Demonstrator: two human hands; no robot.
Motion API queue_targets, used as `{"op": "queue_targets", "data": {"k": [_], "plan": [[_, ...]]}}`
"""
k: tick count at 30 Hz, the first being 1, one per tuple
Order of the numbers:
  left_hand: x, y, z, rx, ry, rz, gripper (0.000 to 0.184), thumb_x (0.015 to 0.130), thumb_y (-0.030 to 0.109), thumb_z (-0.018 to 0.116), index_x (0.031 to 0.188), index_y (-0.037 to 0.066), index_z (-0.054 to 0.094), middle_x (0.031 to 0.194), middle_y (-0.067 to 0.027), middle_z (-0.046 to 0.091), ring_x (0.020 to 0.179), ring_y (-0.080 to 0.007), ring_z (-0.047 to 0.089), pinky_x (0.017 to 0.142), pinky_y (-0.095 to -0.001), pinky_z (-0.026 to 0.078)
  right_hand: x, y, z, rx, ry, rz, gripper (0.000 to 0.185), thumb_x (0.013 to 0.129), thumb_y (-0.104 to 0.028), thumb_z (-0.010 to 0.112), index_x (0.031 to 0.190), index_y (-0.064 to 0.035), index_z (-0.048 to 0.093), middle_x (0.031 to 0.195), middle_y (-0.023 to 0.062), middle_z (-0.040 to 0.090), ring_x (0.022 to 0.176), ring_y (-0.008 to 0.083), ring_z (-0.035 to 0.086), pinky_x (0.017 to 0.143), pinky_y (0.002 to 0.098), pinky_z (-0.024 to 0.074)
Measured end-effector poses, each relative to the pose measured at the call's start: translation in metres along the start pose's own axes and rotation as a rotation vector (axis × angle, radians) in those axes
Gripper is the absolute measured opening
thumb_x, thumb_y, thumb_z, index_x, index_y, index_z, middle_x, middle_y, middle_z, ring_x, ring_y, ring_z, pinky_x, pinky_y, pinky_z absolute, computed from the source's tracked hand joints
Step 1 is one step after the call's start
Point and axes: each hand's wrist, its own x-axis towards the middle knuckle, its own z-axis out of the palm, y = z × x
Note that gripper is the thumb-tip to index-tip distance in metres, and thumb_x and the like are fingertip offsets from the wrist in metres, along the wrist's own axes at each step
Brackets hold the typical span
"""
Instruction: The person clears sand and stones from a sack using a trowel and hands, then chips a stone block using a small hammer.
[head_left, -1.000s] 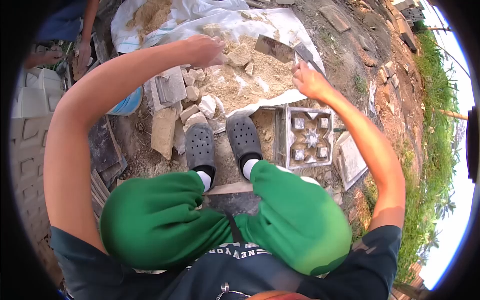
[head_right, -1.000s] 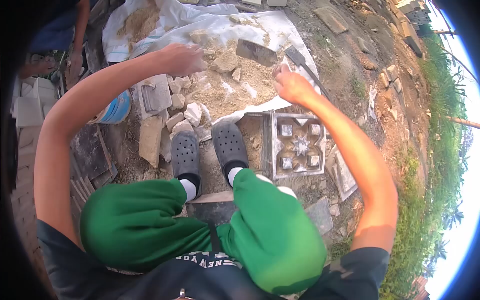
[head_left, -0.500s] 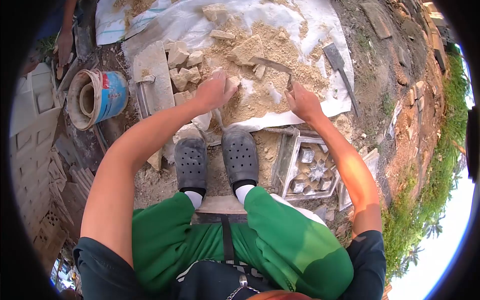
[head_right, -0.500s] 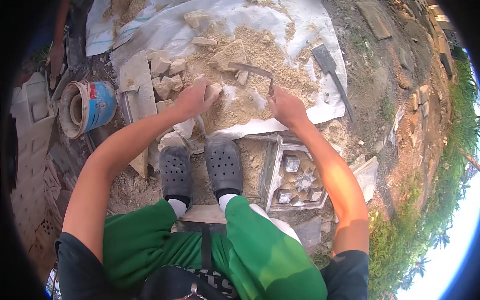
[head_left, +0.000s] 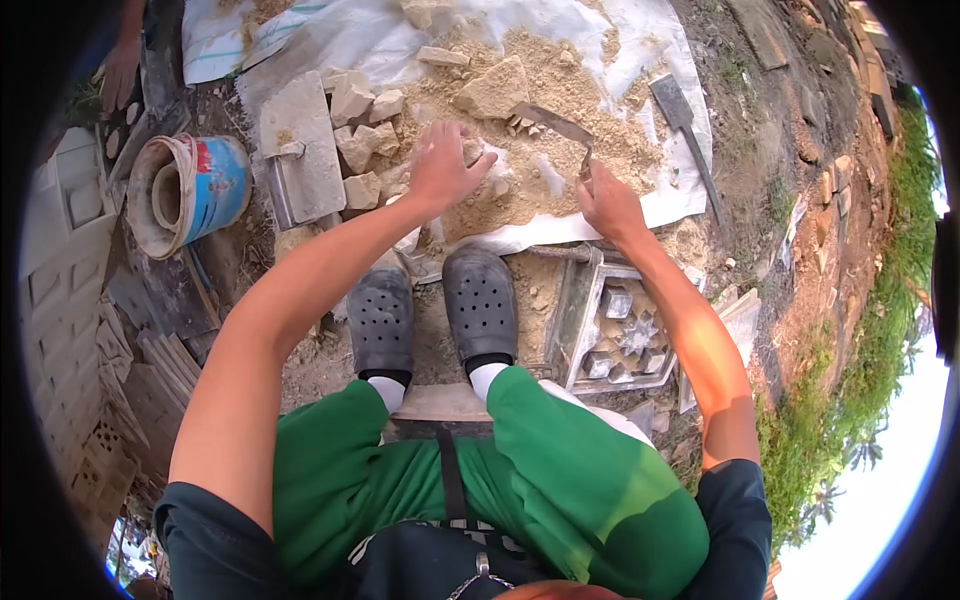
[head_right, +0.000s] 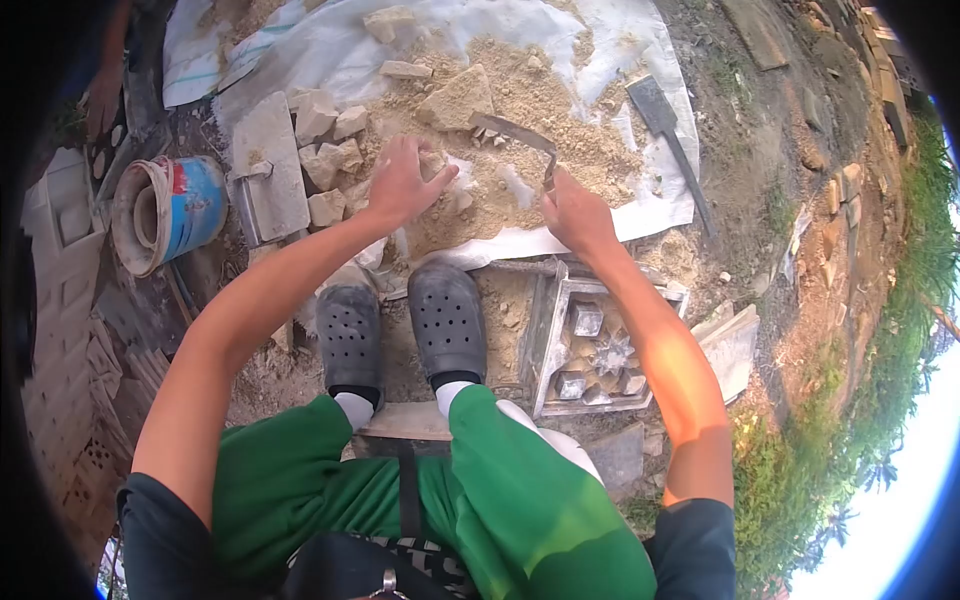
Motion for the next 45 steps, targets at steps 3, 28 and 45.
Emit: {"op": "queue_targets", "data": {"k": [3,28,45], "plan": [[-0.006,0.009,-0.001,0.040,0.102,0.138,0.043,0.087,0.040,0.069,0.110,0.006,0.056,0.110,-0.0139,0.055,0.106,-0.0321,0.056,0.092,-0.0454,0.045,0.001,0.005,0.000,0.066,0.081,0.070,0.030,0.094,-0.023,0.057,0.114,-0.0013,0.050,0.088,0.0218,0.068,0.075,0.0433,0.065,0.064,0.0512,0.0507],[0.018,0.019,0.023,-0.111,-0.078,0.310,0.020,0.089,0.016,0.065,0.107,0.008,0.062,0.107,-0.0120,0.060,0.099,-0.0346,0.061,0.080,-0.0434,0.053,0.006,0.017,0.011,-0.037,0.090,0.056,0.028,0.091,-0.023,0.059,0.110,-0.0049,0.051,0.090,0.0169,0.069,0.080,0.0402,0.066,0.069,0.0491,0.0520],[0.068,0.002,0.002,0.188,0.120,0.283,0.076,0.080,0.029,0.076,0.142,0.010,0.037,0.134,-0.0143,0.052,0.130,-0.0360,0.043,0.107,-0.0456,0.040,0.003,0.007,0.006,0.061,0.088,0.145,0.032,0.089,-0.022,0.059,0.113,-0.0027,0.051,0.095,0.0208,0.068,0.082,0.0418,0.065,0.071,0.0514,0.0508]]}}
